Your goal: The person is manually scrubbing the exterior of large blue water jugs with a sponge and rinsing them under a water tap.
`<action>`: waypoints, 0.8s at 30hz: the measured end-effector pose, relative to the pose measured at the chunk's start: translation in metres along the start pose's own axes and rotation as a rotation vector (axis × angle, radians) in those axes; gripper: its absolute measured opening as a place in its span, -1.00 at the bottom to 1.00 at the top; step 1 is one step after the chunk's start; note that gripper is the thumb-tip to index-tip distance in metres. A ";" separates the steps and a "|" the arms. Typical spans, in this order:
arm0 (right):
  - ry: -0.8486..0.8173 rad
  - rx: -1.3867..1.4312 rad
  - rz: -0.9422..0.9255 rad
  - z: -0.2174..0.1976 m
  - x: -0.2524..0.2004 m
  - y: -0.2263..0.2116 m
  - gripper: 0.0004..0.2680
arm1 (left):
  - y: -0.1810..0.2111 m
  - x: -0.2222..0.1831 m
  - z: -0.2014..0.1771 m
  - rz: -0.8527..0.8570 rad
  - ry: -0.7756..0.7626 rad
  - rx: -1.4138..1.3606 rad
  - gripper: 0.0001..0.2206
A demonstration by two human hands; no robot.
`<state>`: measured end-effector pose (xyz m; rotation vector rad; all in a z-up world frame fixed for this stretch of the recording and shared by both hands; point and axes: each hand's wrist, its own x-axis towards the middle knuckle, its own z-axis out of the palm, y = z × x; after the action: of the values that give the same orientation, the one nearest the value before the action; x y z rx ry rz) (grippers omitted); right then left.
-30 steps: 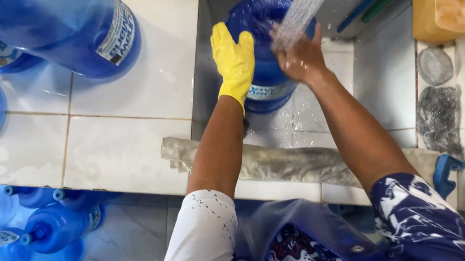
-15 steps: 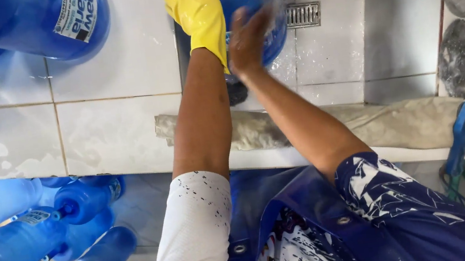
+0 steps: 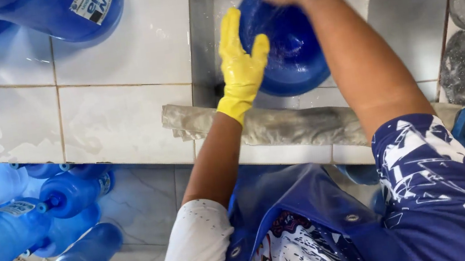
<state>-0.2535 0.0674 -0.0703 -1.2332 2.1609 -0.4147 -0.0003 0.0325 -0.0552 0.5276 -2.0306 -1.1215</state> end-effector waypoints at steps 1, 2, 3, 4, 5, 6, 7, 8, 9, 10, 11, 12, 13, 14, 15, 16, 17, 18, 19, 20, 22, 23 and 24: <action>0.046 -0.133 -0.066 -0.005 -0.024 -0.040 -0.65 | 0.008 0.000 0.005 -0.079 -0.002 0.003 -0.33; 0.091 -0.265 -0.133 -0.008 -0.048 -0.081 -0.61 | 0.016 0.001 0.009 -0.157 -0.004 0.006 -0.23; 0.088 -0.274 -0.136 -0.011 -0.067 -0.074 -0.61 | 0.011 0.001 0.017 -0.159 0.004 0.002 -0.23; 0.098 -0.178 -0.281 -0.013 -0.085 -0.068 -0.74 | 0.006 0.002 0.024 -0.178 0.024 0.019 -0.20; 0.111 -0.087 -0.423 -0.020 -0.102 -0.060 -0.74 | 0.001 0.006 0.034 -0.193 0.046 0.031 -0.16; 0.111 -0.102 -0.425 -0.015 -0.116 -0.029 -0.74 | 0.013 0.022 0.028 -0.190 0.056 0.021 -0.16; 0.417 -0.156 -0.402 -0.009 -0.134 0.005 -0.77 | 0.027 0.034 0.024 -0.223 -0.015 -0.058 -0.26; 0.723 -0.210 -0.381 -0.004 -0.154 0.040 -0.78 | 0.040 0.045 0.019 -0.254 -0.086 -0.137 -0.32; 0.722 -0.230 -0.385 0.002 -0.166 0.046 -0.78 | 0.033 0.055 0.031 -0.249 -0.076 -0.154 -0.32; 0.683 0.025 -0.059 0.008 -0.178 0.053 -0.64 | 0.027 0.065 0.043 -0.434 -0.011 -0.413 -0.37; 0.614 0.286 0.270 0.018 -0.194 0.060 -0.46 | 0.021 0.071 0.055 -0.625 0.046 -0.669 -0.41; 0.614 0.273 0.274 0.028 -0.191 0.079 -0.46 | 0.023 0.072 0.055 -0.627 0.047 -0.683 -0.41; 0.744 0.467 0.316 0.039 -0.186 0.099 -0.49 | 0.023 0.074 0.053 -0.763 0.131 -0.731 -0.56; 0.872 0.664 0.354 0.050 -0.181 0.119 -0.52 | 0.023 0.076 0.052 -0.900 0.215 -0.778 -0.68; 0.865 0.660 0.359 0.045 -0.180 0.113 -0.52 | 0.023 0.067 0.048 -0.909 0.218 -0.780 -0.68; 0.842 0.606 0.508 0.040 -0.180 0.108 -0.52 | 0.023 0.058 0.044 -0.974 0.135 -0.760 -0.63; 0.821 0.558 0.653 0.037 -0.176 0.102 -0.53 | 0.022 0.051 0.039 -1.031 0.046 -0.733 -0.54; 0.819 0.561 0.655 0.040 -0.167 0.111 -0.53 | 0.029 0.047 0.034 -1.033 0.045 -0.729 -0.54; 0.855 0.550 0.632 0.041 -0.157 0.120 -0.54 | 0.036 0.045 0.028 -1.049 0.037 -0.715 -0.45; 0.891 0.540 0.609 0.042 -0.146 0.128 -0.55 | 0.042 0.043 0.023 -1.065 0.028 -0.702 -0.35; 0.939 0.358 0.563 0.047 -0.119 0.128 -0.53 | 0.021 0.040 0.048 -0.886 0.062 -0.624 -0.37; 0.968 0.173 0.516 0.051 -0.104 0.128 -0.51 | 0.010 0.038 0.059 -0.717 0.101 -0.544 -0.35; 0.969 0.174 0.514 0.047 -0.106 0.093 -0.51 | 0.010 0.042 0.064 -0.715 0.103 -0.543 -0.35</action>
<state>-0.2444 0.2078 -0.1192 -0.3210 3.0107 -1.0973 -0.0764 0.0453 -0.0517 1.0288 -1.3651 -1.9324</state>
